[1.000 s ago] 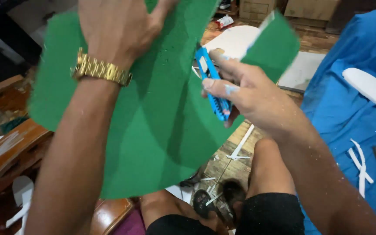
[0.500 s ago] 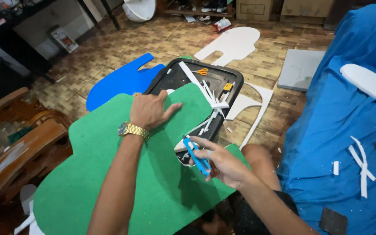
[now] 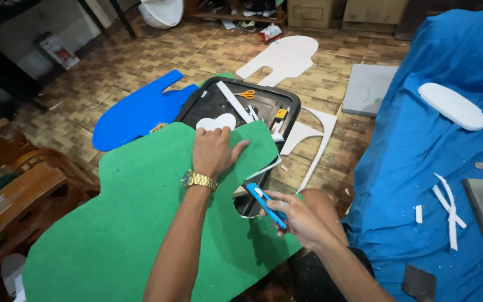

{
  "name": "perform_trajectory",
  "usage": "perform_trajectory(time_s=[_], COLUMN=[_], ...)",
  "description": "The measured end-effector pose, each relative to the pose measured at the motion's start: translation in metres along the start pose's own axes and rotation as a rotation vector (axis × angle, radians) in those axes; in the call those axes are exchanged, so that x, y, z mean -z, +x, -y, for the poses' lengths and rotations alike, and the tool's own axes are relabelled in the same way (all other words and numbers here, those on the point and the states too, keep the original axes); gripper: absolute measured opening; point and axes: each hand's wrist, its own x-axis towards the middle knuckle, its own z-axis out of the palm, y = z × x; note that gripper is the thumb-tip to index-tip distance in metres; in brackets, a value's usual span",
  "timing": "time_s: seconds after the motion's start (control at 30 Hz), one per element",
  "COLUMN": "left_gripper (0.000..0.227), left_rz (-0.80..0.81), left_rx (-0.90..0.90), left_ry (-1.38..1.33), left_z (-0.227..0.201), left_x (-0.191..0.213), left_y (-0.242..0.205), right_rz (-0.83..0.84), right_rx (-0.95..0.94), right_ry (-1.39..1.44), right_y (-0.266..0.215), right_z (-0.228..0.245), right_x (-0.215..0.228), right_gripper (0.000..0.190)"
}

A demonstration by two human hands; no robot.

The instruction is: A person is sitting on the floor, using a blue utility knife to carefully cut a green foam board into a specific shape, likely for a craft or decoration project.

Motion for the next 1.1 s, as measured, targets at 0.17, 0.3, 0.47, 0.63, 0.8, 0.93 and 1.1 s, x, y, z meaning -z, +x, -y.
perform_trajectory(time_s=[0.17, 0.3, 0.47, 0.63, 0.8, 0.93, 1.1], left_gripper=[0.059, 0.057, 0.06, 0.06, 0.058, 0.058, 0.06], left_rz=[0.017, 0.038, 0.062, 0.054, 0.06, 0.061, 0.113], left_rx=[0.03, 0.054, 0.066, 0.066, 0.064, 0.064, 0.082], left_ry=[-0.007, -0.015, -0.014, -0.051, -0.037, -0.047, -0.029], left_z=[0.0, 0.002, 0.001, 0.003, 0.004, 0.005, 0.004], left_x=[0.005, 0.007, 0.006, 0.002, -0.001, -0.004, -0.004], left_y=[-0.001, -0.002, 0.0, -0.001, -0.002, -0.002, -0.001], right_rz=[-0.014, -0.025, -0.006, 0.005, -0.005, 0.026, 0.03], right_rx=[0.001, -0.003, 0.019, 0.028, 0.022, 0.039, 0.038], right_ry=[-0.029, -0.049, -0.061, -0.029, -0.023, -0.025, -0.023], right_y=[0.0, -0.003, -0.002, 0.0, 0.001, 0.004, 0.004], right_z=[0.001, 0.004, 0.003, 0.003, 0.003, 0.001, 0.0], right_x=[-0.006, -0.01, -0.007, -0.008, -0.009, -0.006, -0.005], right_gripper=[0.062, 0.063, 0.062, 0.064, 0.065, 0.066, 0.066])
